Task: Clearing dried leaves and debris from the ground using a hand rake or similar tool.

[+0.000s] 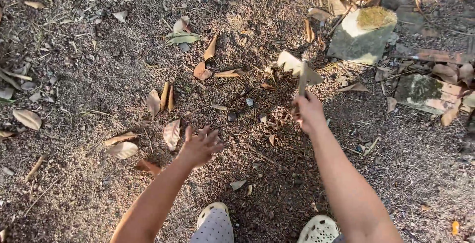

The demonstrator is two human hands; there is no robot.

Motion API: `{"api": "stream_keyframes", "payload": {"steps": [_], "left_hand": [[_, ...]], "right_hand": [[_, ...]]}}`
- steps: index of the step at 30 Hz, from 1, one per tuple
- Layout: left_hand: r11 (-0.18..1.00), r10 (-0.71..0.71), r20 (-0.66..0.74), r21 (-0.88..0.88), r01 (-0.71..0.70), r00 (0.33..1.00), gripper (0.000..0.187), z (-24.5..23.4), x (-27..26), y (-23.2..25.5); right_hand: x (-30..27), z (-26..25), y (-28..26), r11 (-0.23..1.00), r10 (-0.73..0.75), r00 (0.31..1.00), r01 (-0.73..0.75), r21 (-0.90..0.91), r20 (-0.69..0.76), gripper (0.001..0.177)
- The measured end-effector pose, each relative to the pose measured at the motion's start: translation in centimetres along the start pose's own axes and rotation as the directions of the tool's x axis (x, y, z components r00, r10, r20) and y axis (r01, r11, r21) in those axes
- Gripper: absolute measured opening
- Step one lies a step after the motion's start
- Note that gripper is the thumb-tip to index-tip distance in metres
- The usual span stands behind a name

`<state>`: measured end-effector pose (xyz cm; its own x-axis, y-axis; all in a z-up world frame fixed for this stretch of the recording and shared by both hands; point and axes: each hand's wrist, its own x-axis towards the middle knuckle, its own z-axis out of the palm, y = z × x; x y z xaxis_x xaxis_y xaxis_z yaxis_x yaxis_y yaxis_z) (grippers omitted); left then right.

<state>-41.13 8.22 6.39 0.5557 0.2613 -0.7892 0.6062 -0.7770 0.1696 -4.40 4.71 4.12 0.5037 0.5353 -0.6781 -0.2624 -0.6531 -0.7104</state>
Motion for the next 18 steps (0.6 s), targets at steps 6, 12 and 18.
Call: {"api": "stream_keyframes", "payload": {"steps": [6, 12, 18], "left_hand": [[0.468, -0.747, 0.062, -0.659, 0.59, 0.661, 0.058, 14.0, 0.6, -12.4], [0.276, -0.939, -0.001, -0.602, 0.749, 0.344, 0.06, 22.5, -6.8, -15.6], [0.308, -0.929, -0.089, -0.724, 0.618, 0.358, 0.08, 19.3, -8.5, -10.6]], "right_hand": [[0.1, 2.1, -2.1, 0.993, -0.118, 0.991, 0.119, -0.012, 0.056, 0.027], [3.6, 9.2, -3.1, 0.953, -0.233, 0.95, 0.265, -0.145, 0.208, 0.028], [-5.8, 18.7, -2.6, 0.919, -0.111, 0.963, 0.194, -0.342, 0.246, 0.075]]}}
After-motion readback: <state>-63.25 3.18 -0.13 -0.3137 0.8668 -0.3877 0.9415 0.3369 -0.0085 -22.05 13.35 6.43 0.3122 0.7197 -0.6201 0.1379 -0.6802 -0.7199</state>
